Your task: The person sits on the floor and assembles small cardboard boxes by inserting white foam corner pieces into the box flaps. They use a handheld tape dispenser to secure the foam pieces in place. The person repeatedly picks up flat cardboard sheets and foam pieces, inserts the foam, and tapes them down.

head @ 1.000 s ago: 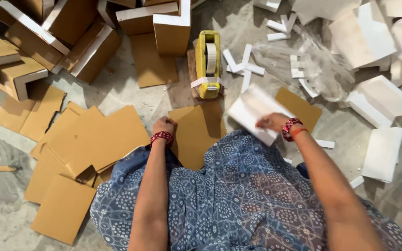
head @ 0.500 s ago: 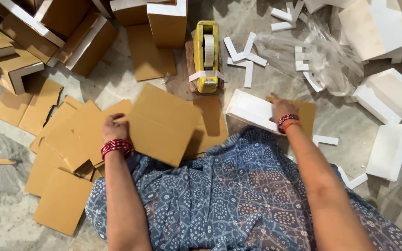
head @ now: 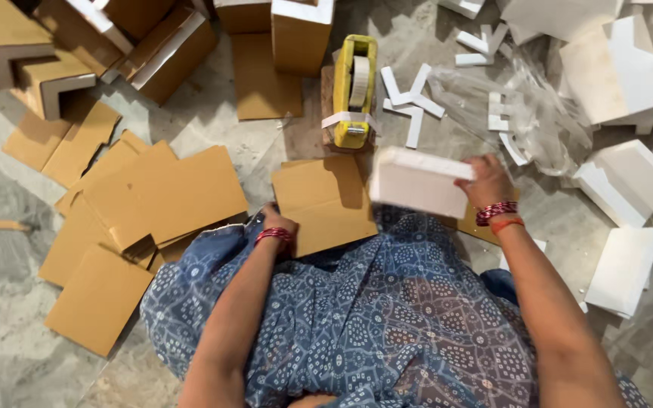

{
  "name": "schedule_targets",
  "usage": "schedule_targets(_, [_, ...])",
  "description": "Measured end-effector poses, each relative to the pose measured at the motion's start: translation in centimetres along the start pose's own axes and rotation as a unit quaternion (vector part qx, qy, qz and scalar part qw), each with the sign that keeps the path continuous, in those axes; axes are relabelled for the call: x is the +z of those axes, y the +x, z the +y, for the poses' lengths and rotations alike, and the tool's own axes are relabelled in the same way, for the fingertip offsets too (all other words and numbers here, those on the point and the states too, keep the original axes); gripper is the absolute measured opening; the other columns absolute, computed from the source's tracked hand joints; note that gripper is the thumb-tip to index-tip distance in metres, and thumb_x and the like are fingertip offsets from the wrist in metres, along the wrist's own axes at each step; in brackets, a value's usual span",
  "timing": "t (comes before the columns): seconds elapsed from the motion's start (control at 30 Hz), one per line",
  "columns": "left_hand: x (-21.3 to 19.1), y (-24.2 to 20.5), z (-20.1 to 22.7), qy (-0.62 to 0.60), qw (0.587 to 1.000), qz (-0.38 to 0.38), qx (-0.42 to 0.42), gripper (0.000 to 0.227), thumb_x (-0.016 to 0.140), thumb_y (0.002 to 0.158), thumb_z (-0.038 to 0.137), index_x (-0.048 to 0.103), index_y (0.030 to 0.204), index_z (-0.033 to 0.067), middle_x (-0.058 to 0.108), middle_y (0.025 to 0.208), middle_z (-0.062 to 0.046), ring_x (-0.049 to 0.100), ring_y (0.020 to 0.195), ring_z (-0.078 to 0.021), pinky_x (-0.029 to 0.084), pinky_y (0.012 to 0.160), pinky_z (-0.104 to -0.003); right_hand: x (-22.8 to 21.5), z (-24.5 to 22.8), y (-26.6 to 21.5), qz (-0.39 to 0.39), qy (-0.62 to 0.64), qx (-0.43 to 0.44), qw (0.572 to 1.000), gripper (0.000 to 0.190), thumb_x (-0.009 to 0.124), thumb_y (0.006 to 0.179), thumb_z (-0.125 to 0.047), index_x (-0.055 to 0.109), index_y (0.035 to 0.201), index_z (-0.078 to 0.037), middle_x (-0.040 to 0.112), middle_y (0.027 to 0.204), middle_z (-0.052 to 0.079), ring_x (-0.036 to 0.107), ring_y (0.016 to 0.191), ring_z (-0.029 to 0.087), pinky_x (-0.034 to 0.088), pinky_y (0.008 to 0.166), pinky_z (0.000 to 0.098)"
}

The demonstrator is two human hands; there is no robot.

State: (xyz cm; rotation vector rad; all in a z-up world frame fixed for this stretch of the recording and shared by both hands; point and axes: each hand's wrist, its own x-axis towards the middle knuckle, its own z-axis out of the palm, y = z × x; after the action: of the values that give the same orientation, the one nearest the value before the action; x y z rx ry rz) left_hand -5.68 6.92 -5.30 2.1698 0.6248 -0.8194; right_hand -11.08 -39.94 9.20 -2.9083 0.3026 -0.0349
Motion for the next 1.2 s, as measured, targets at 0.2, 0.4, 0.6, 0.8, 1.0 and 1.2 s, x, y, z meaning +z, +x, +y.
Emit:
schedule_targets(0.2, [-1.5, -0.5, 2.6, 0.182, 0.958, 0.079, 0.208, 0.089, 0.081, 0.080, 0.014, 0.035, 0.156, 0.0208, 0.053, 0.149, -0.020, 0.055, 0.135, -0.0399, 0.048, 0.112, -0.046, 0.8, -7.5, -1.2, -0.017, 0.054, -0.158, 0.986, 0.041, 0.088, 0.075, -0.026, 0.073, 0.111, -0.014, 0.070, 0.113, 0.006, 0.067, 0.105, 0.029, 0.055, 0.094, 0.0426])
schedule_targets(0.4, [-5.3, -2.0, 7.2, 0.294, 0.917, 0.056, 0.264, 0.120, 0.100, 0.052, 0.020, 0.033, 0.150, 0.0306, 0.032, 0.156, -0.013, 0.031, 0.142, -0.0409, 0.041, 0.097, -0.064, 0.5, -16.2, -2.9, -0.091, -0.068, -0.157, 0.981, 0.055, 0.084, 0.060, -0.023, 0.073, 0.114, -0.019, 0.068, 0.112, 0.004, 0.060, 0.118, 0.031, 0.023, 0.110, 0.0692])
schedule_targets(0.6, [-5.5, -2.7, 8.1, 0.290, 0.921, 0.047, 0.254, 0.104, 0.094, 0.056, 0.012, 0.046, 0.147, 0.0325, 0.047, 0.140, -0.012, 0.049, 0.129, -0.0368, 0.048, 0.097, -0.058, 0.8, -18.9, -3.9, -0.101, -0.191, -0.168, 0.962, 0.024, 0.073, 0.087, -0.012, 0.070, 0.108, -0.024, 0.066, 0.108, -0.002, 0.062, 0.117, 0.021, 0.020, 0.122, 0.0640])
schedule_targets(0.8, [-5.0, 0.5, 8.9, 0.036, 0.931, 0.076, 0.354, 0.050, 0.086, 0.065, 0.005, 0.076, 0.112, 0.0165, 0.059, 0.118, -0.017, 0.064, 0.106, -0.0377, 0.055, 0.091, -0.044, -0.7, -19.0, -4.5, -0.075, -0.003, -0.239, 0.968, 0.045, 0.072, 0.071, -0.005, 0.070, 0.114, -0.015, 0.067, 0.111, 0.003, 0.063, 0.108, 0.026, 0.037, 0.106, 0.0495])
schedule_targets(1.0, [-4.4, 2.5, 9.2, -0.009, 0.921, 0.080, 0.381, 0.035, 0.086, 0.064, 0.005, 0.079, 0.097, 0.0112, 0.065, 0.104, -0.013, 0.067, 0.099, -0.0344, 0.055, 0.087, -0.043, 5.5, -19.0, -3.7, -0.001, 0.021, -0.235, 0.972, 0.042, 0.065, 0.076, -0.001, 0.069, 0.115, -0.017, 0.068, 0.114, 0.003, 0.062, 0.112, 0.027, 0.042, 0.102, 0.0433])
schedule_targets(1.2, [-4.9, 2.4, 8.7, -0.010, 0.910, 0.076, 0.407, 0.017, 0.081, 0.074, 0.007, 0.080, 0.090, 0.0122, 0.068, 0.095, -0.010, 0.069, 0.092, -0.0311, 0.056, 0.083, -0.042, 9.4, -19.2, -2.9, -0.034, -0.009, -0.214, 0.976, 0.039, 0.056, 0.090, -0.007, 0.063, 0.128, -0.011, 0.065, 0.122, 0.007, 0.059, 0.117, 0.027, 0.040, 0.107, 0.0458])
